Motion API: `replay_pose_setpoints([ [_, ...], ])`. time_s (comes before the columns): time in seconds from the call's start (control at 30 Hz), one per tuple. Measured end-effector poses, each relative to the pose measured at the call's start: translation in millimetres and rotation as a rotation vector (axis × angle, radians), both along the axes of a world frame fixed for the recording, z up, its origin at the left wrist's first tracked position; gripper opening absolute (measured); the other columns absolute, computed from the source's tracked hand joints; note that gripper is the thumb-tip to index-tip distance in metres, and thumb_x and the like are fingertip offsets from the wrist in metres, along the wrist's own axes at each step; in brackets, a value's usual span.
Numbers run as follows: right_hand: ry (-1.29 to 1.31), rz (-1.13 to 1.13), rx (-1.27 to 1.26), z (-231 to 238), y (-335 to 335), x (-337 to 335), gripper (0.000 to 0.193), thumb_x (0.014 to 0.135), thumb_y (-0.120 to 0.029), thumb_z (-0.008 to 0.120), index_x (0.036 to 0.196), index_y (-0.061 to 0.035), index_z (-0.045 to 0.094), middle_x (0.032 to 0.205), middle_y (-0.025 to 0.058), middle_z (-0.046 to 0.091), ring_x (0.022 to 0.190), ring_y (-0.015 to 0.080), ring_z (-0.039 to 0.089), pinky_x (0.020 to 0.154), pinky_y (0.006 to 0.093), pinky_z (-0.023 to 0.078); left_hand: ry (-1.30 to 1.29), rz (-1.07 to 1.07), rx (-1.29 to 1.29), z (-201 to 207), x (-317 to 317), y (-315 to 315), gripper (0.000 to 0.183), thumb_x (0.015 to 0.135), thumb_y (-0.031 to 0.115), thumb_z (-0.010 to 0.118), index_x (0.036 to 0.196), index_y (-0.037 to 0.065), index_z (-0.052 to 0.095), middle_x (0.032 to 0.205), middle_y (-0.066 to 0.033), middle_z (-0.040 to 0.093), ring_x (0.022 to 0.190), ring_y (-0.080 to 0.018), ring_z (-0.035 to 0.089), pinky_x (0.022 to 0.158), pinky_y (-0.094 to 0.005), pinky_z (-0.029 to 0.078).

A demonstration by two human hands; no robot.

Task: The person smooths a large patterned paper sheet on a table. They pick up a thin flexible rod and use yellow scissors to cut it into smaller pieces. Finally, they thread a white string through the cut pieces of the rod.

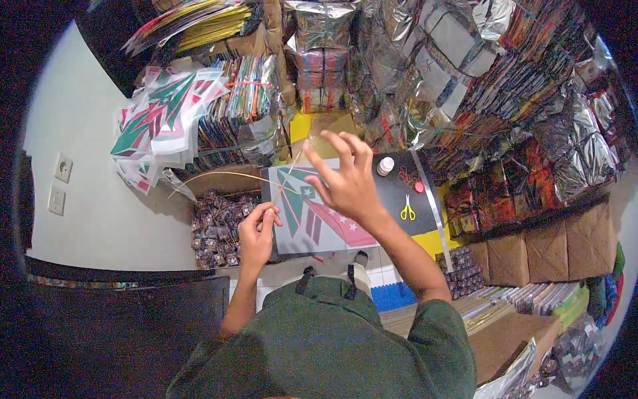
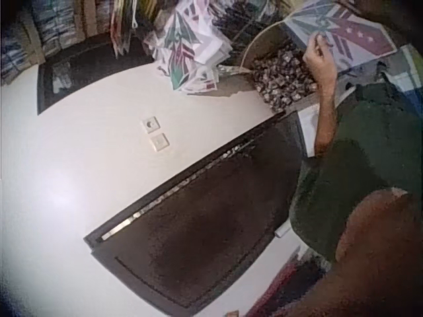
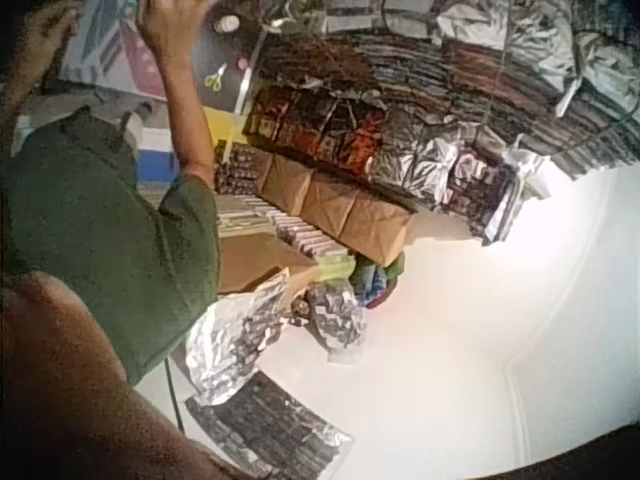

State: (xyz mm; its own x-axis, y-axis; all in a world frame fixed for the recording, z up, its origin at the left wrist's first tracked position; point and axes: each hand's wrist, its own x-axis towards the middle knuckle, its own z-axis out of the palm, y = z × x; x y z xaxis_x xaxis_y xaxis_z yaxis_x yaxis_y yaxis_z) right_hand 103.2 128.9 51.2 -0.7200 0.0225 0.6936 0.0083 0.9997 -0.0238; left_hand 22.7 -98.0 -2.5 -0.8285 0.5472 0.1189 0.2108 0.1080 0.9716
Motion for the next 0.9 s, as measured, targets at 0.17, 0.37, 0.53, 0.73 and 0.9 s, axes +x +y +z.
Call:
replay_pose_setpoints([
  [0.17, -0.003, 0.215, 0.057, -10.5, 14.0, 16.8, 0.054, 0.084, -0.046, 0.080, 0.132, -0.0244, 0.071, 0.151, 0.0108, 0.047, 0.134, 0.0368, 0.042, 0.108, 0.0582, 0.038, -0.039, 0.041, 0.025, 4.9, 7.5, 28.7, 0.021, 0.108, 0.013, 0.057, 0.112, -0.001, 0.072, 0.076, -0.0016, 0.069, 0.058, 0.0003, 0.046, 0.049, -0.0224, 0.034],
  [0.37, 0.027, 0.069, -0.029, 3.7, 79.9, 17.1, 0.049, 0.090, -0.042, 0.075, 0.136, -0.0258, 0.071, 0.152, 0.0131, 0.045, 0.138, 0.0401, 0.036, 0.114, 0.0555, 0.034, 0.037, 0.076, 0.023, 5.9, 25.1, 79.4, 0.023, 0.108, 0.015, 0.056, 0.112, -0.002, 0.072, 0.078, -0.0006, 0.069, 0.058, 0.0004, 0.045, 0.050, -0.0215, 0.033],
  [0.53, 0.018, 0.257, 0.049, -16.4, 114.1, 30.4, 0.051, 0.090, -0.049, 0.074, 0.137, -0.0301, 0.069, 0.155, 0.0128, 0.044, 0.139, 0.0381, 0.036, 0.111, 0.0608, 0.033, 0.019, 0.092, 0.036, 17.3, 39.8, 125.9, 0.022, 0.108, 0.014, 0.057, 0.113, -0.003, 0.071, 0.078, -0.0008, 0.069, 0.059, -0.0006, 0.047, 0.051, -0.0214, 0.034],
  [0.73, 0.055, 0.038, -0.009, -2.4, 195.0, 28.3, 0.047, 0.094, -0.052, 0.065, 0.137, -0.0327, 0.071, 0.157, 0.0134, 0.043, 0.143, 0.0400, 0.030, 0.120, 0.0540, 0.025, 0.052, 0.103, 0.006, 20.6, 59.7, 169.4, 0.021, 0.108, 0.010, 0.057, 0.111, -0.006, 0.071, 0.078, -0.0081, 0.072, 0.074, -0.0097, 0.069, 0.060, -0.0266, 0.053],
  [0.9, 0.029, 0.286, 0.079, -26.6, 191.0, 44.0, 0.045, 0.101, -0.059, 0.053, 0.136, -0.0367, 0.071, 0.158, 0.0115, 0.043, 0.144, 0.0369, 0.029, 0.118, 0.0567, 0.025, 0.056, 0.150, -0.053, 20.3, 72.6, 196.4, 0.020, 0.108, 0.009, 0.057, 0.111, -0.005, 0.071, 0.078, -0.0078, 0.071, 0.073, -0.0097, 0.067, 0.062, -0.0267, 0.054],
])
